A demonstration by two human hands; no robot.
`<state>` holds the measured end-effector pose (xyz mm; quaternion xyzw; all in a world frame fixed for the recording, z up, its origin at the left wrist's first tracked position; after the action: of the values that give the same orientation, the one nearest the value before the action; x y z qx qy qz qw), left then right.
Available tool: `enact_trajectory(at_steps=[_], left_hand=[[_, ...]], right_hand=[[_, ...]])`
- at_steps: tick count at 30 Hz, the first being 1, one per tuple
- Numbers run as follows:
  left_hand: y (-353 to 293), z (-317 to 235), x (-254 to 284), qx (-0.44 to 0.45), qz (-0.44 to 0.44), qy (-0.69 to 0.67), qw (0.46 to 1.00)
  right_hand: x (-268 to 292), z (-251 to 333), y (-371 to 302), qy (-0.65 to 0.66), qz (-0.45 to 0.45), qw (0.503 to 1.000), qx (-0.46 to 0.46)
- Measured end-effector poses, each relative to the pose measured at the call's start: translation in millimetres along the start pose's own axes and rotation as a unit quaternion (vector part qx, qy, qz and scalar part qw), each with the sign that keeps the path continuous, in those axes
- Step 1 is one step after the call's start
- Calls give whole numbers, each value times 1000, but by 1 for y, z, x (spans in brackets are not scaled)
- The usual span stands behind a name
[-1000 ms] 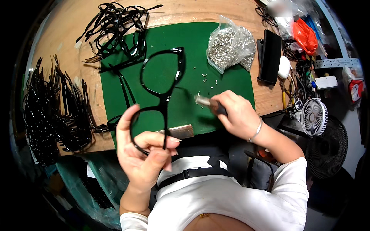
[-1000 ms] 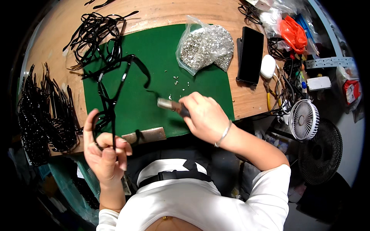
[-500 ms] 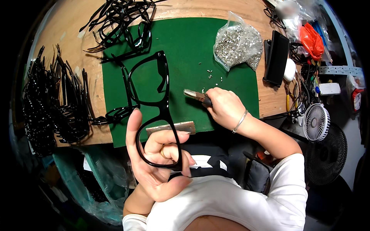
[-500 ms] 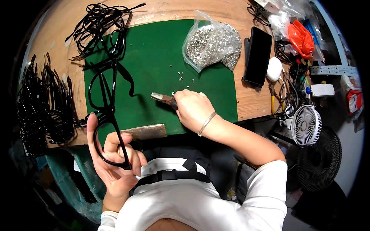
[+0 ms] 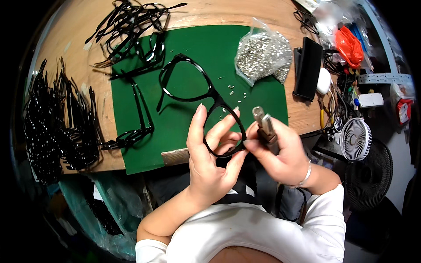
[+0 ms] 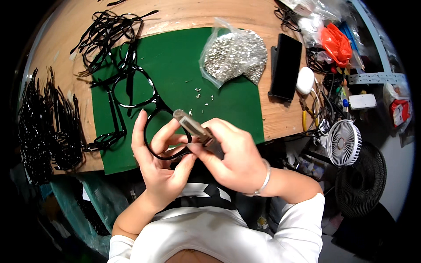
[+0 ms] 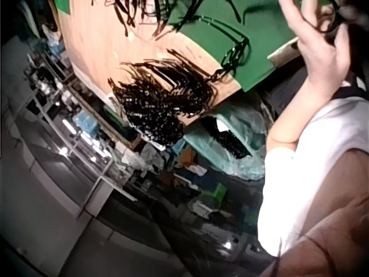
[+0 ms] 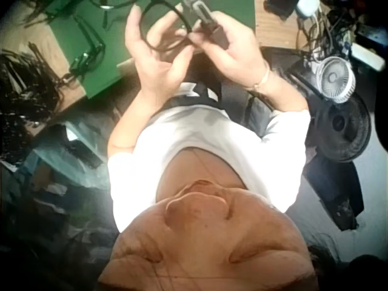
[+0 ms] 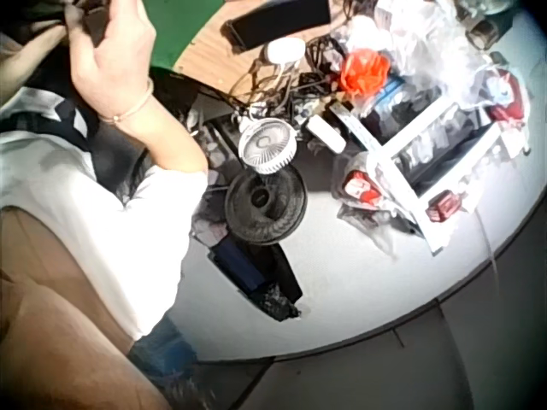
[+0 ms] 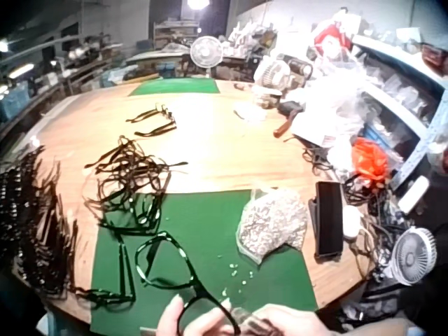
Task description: The person repeatedly picks up black eyeglass frames from a pile on a green mat and uses pliers to press or adjust the hinge area of each frame. After each adjustment, the frame is placed back on the mat. The process continues with multiple frames in a repetitive manner.
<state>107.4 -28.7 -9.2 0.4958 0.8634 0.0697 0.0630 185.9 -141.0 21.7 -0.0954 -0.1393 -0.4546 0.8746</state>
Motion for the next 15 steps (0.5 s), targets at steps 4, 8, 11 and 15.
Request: enact_trajectory(at_steps=[4,8,11,15], left_hand=[[-1,3,-15,-14,-43,4,999],[-3,6,-16,-29,-43,28,998],[1,3,-9,31,-3,-14,999],[7,-15,0,130,27,-121,984]], right_hand=[[0,-10,-7,61,-59,996,-32],[-2,-17,-8,199,-40,959,-197],[-2,-11,-3,243,48,928,-277],[-5,1,-1,306,120,892,-311]])
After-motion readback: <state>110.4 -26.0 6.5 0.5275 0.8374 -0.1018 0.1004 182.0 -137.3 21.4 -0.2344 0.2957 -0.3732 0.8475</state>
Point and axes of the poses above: each hand's wrist, its own y-axis towards the middle knuckle, its own x-axis out of the back of the hand, z = x × y, the point moved 3 cm from there along y, towards the middle knuckle, and after that the axes turned 10 degrees about -z, right-handed, at the moved point
